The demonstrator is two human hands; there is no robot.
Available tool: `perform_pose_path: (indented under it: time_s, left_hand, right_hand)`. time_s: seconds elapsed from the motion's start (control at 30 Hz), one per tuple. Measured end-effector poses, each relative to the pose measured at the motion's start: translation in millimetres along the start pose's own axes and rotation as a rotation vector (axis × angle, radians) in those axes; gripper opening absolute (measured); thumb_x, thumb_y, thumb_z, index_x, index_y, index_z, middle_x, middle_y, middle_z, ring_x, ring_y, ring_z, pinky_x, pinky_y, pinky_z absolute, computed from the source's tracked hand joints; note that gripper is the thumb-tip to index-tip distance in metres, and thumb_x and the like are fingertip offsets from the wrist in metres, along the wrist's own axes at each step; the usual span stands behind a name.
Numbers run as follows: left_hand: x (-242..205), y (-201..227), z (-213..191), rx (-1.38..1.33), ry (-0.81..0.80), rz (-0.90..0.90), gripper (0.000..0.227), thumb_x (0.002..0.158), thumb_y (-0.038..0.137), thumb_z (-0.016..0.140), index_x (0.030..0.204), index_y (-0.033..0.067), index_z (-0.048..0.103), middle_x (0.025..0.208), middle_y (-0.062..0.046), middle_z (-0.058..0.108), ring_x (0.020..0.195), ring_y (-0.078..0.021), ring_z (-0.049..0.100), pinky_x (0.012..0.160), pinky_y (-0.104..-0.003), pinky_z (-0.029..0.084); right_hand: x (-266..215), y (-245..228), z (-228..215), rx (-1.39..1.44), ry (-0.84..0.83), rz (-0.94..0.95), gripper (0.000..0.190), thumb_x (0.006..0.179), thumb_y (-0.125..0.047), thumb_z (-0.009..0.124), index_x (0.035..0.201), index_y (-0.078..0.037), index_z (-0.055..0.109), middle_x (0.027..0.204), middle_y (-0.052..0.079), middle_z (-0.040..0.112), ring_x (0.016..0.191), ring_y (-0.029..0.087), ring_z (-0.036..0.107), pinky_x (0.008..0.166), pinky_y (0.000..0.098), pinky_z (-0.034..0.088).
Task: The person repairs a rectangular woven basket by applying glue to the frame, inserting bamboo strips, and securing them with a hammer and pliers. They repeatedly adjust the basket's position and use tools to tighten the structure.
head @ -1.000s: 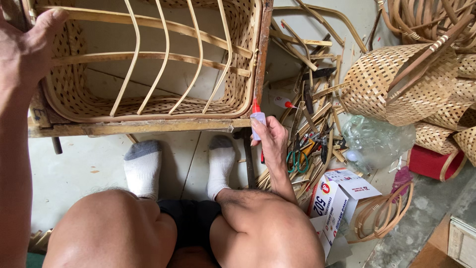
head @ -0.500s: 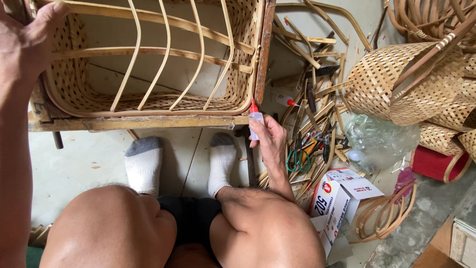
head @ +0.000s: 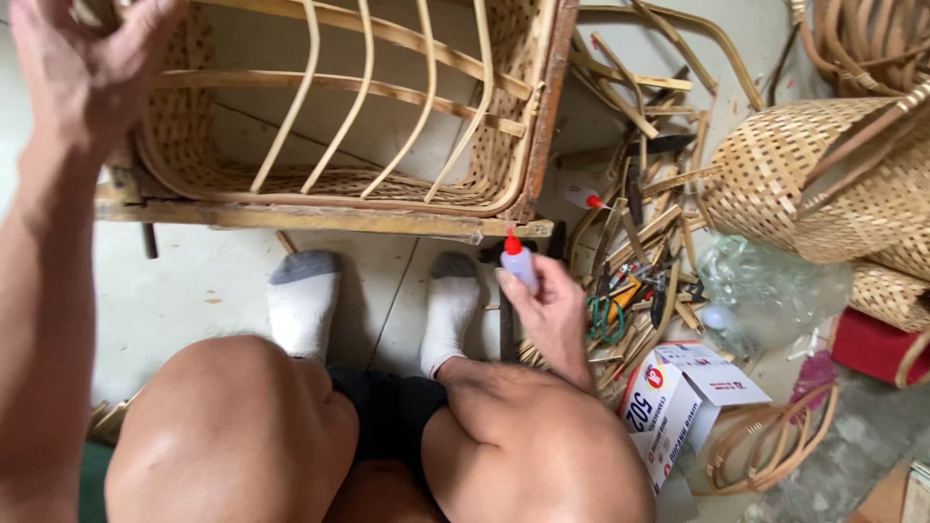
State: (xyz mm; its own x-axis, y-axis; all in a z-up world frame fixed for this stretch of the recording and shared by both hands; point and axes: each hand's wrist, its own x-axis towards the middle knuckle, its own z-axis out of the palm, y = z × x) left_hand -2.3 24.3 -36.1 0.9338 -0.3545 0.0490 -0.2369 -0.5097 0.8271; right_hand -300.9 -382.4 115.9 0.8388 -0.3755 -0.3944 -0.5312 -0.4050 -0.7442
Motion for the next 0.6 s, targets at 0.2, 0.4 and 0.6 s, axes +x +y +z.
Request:
perform_pose_path:
  time_s: [0.2,0.4,0.6]
  left_hand:
    - [-109.5,126.7,13.3,-0.172,0.149,0.229,0.004,0.109,0.010,0.068,0.111,0.0064,0.069,0.105,-0.012,0.074,0.079,-0.0143,0.064,0.077,-0.033,0.056]
    - [-140.8,149.7,54.2,-0.685,-0.188,-0.821,0.033,0.098,0.029,0.073,0.088,-0.0027,0.077,0.079,-0.011,0.075,0.069,-0.0147,0.069,0.059,-0.029,0.055]
    - [-135.8,143.3,66.3,-0.786,-0.114,-0.902,0.038,0.098,0.031,0.072,0.092,-0.0056,0.077,0.078,-0.014,0.074,0.065,-0.0164,0.068,0.059,-0.029,0.054]
  right_hand:
    - [22.2,-28.1,-36.6,-0.603,0.058,-0.450,0.044,0.087,-0.014,0.085,0.126,0.000,0.069,0.109,0.015,0.065,0.097,0.029,0.067,0.084,0.0395,0.057]
    - [38.4,-44.3,-40.0,-0.712,0.036,-0.593,0.044,0.083,-0.014,0.088,0.123,-0.005,0.071,0.111,0.010,0.067,0.101,0.030,0.064,0.088,0.0417,0.055]
    - [41.1,-46.1,-38.3,-0.739,0.023,-0.664,0.045,0.081,-0.012,0.088,0.122,-0.006,0.072,0.109,0.008,0.066,0.100,0.028,0.063,0.088,0.0415,0.053]
